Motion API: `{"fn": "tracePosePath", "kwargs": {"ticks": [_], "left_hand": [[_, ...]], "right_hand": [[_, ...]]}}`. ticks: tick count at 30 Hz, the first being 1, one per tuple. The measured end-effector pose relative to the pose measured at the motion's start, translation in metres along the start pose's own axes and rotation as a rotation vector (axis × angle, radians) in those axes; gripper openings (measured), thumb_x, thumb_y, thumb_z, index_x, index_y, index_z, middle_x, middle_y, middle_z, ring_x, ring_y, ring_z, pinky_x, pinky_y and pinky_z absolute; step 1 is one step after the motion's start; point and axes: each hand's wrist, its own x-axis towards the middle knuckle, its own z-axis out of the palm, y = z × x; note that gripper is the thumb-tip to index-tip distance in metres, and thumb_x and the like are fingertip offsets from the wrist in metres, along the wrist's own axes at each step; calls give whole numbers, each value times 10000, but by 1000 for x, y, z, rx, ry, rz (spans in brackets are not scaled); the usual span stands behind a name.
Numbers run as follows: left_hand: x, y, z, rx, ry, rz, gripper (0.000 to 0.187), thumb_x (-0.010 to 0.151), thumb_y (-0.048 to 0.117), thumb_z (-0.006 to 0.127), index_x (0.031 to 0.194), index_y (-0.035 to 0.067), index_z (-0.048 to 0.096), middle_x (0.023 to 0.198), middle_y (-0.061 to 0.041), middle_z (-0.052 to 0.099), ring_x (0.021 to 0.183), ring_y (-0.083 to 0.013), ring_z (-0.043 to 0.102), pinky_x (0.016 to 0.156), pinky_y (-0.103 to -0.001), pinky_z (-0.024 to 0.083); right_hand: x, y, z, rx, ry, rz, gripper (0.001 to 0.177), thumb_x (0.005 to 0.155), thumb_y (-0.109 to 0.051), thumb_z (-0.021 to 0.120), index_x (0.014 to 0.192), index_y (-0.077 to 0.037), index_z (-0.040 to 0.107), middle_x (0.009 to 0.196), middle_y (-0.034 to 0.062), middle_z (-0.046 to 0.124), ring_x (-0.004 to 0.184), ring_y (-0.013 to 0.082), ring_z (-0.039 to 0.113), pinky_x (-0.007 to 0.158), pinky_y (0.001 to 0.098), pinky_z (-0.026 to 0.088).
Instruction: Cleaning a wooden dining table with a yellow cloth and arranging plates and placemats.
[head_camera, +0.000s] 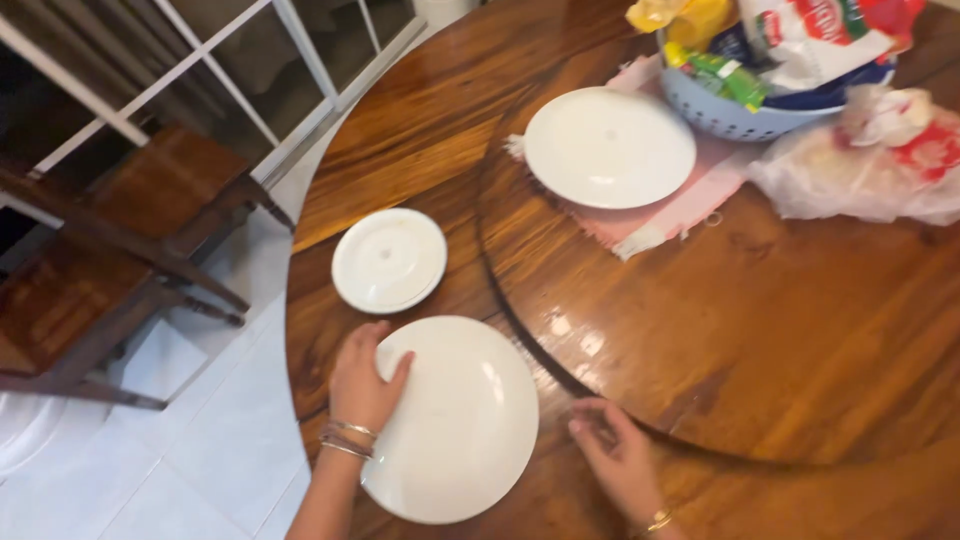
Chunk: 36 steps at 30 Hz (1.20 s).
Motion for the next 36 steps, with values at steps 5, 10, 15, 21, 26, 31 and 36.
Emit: {"fn": "tracePosePath", "kwargs": {"ticks": [5, 10, 15, 21, 26, 31, 36], "left_hand": [[-38, -118, 35, -115, 143, -174, 756, 803, 403, 821, 1381, 6, 537, 1353, -251, 570, 1247, -397, 540, 1013, -463, 453], [-61, -130, 57, -823, -150, -528, 736, 783, 391, 799, 1355, 14, 531, 1205, -169, 728, 1037, -237, 723, 874, -376, 591], [-61, -126, 55, -909, -233, -565, 592, 772, 324, 846, 1218, -17, 660, 1079, -140, 777, 907, -196, 743, 808, -330, 595], [-64, -140, 63, -1056, -345, -738, 539, 778, 313, 847, 1168, -24, 688, 1014, -142, 780, 828, -204, 748, 691, -339, 616], [-63, -149, 62, -1195, -398, -790, 490, 831, 281, 831, 1192, -11, 675, 1044, -153, 759, 833, -212, 691, 660, -361, 531], [-64, -151, 57, -1426, -484, -799, 482, 815, 200, 800, 1223, 11, 627, 1174, -156, 743, 1030, -229, 739, 885, -404, 625], [-73, -154, 60, -1436, -520, -825, 524, 846, 204, 784, 1273, -26, 587, 1236, -214, 719, 1091, -276, 726, 939, -439, 605]], "right_hand": [[-35, 0, 54, 250, -40, 183, 488, 875, -182, 712, 1326, -54, 574, 1275, 38, 658, 1100, 154, 669, 918, 317, 548], [-22, -17, 80, 327, -1, 572, 613, 893, -278, 662, 1456, -114, 483, 1331, 80, 649, 1127, 230, 661, 922, 439, 541], [-11, -21, 93, 404, -50, 596, 677, 871, -283, 700, 1450, -29, 459, 1310, 160, 654, 1100, 295, 688, 924, 494, 583], [-7, -25, 104, 506, -112, 580, 632, 840, -240, 739, 1378, 27, 545, 1263, 185, 710, 1112, 265, 715, 927, 421, 614], [-2, -21, 114, 528, -110, 599, 619, 819, -161, 763, 1360, 29, 531, 1242, 202, 704, 1107, 280, 705, 920, 388, 617], [-3, -19, 114, 528, -112, 631, 632, 809, -139, 761, 1352, 62, 508, 1230, 240, 702, 1116, 315, 710, 896, 393, 581], [-8, -6, 111, 569, -153, 602, 667, 787, -140, 776, 1360, 57, 498, 1236, 249, 698, 1102, 295, 728, 897, 394, 585]]}}
